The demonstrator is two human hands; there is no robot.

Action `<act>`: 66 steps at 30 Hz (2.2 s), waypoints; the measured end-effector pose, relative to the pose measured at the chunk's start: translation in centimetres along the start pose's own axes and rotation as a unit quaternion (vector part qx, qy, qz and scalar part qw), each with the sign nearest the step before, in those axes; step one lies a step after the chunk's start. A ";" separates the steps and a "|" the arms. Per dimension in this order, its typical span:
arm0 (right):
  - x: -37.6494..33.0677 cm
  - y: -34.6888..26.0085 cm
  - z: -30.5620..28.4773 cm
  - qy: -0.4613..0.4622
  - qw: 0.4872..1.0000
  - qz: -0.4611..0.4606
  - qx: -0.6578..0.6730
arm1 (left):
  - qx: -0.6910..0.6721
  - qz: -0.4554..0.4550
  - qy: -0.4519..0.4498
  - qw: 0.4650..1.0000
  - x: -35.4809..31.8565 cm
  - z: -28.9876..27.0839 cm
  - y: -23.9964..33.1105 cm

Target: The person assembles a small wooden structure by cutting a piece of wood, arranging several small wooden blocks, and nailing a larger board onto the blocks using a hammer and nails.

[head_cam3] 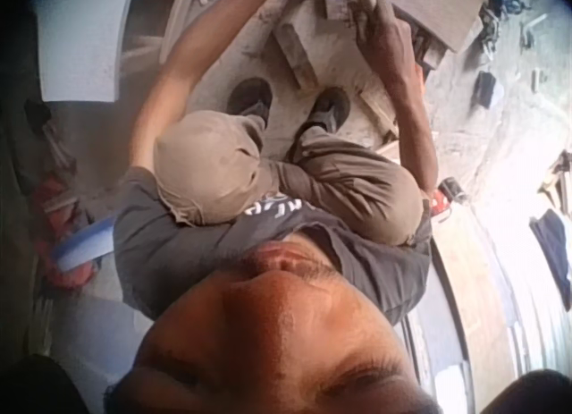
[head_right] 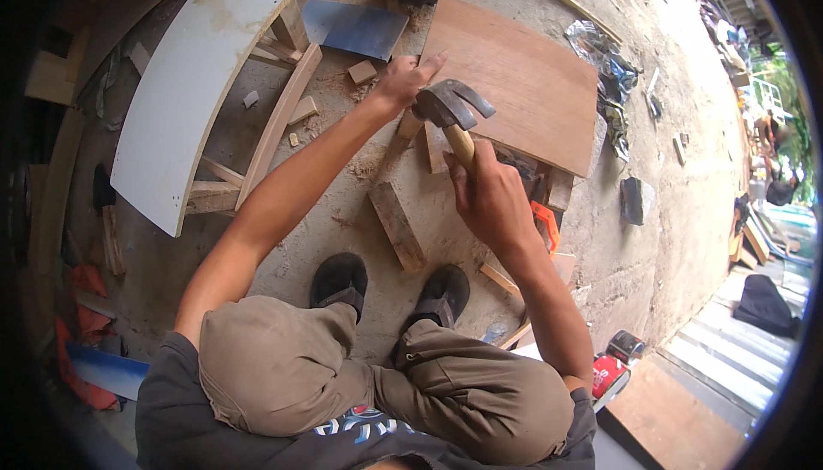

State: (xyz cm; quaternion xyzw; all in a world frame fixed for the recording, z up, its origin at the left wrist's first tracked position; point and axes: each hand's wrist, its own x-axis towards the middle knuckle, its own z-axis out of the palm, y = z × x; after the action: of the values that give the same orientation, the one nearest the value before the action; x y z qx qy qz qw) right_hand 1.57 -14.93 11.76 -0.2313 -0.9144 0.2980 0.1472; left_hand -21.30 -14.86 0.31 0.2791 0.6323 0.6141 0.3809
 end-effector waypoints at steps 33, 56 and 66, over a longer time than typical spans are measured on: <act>0.9 -0.4 -1.2 0.008 0.999 0.053 -0.008 | -0.117 -0.049 -0.006 0.992 -0.8 0.2 0.0; 1.9 -2.9 -0.2 0.019 0.998 0.052 -0.031 | -0.195 -0.034 0.012 0.980 0.5 -0.4 -2.7; 1.4 -1.8 -0.4 -0.032 0.997 0.060 -0.031 | -0.236 -0.074 0.032 0.968 1.7 0.2 -3.9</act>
State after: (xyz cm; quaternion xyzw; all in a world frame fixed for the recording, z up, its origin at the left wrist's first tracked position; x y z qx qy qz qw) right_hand -0.04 -15.32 13.34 -0.2808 -0.9118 0.2848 0.0926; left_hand -21.61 -13.70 -3.74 0.1139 0.5001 0.7248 0.4599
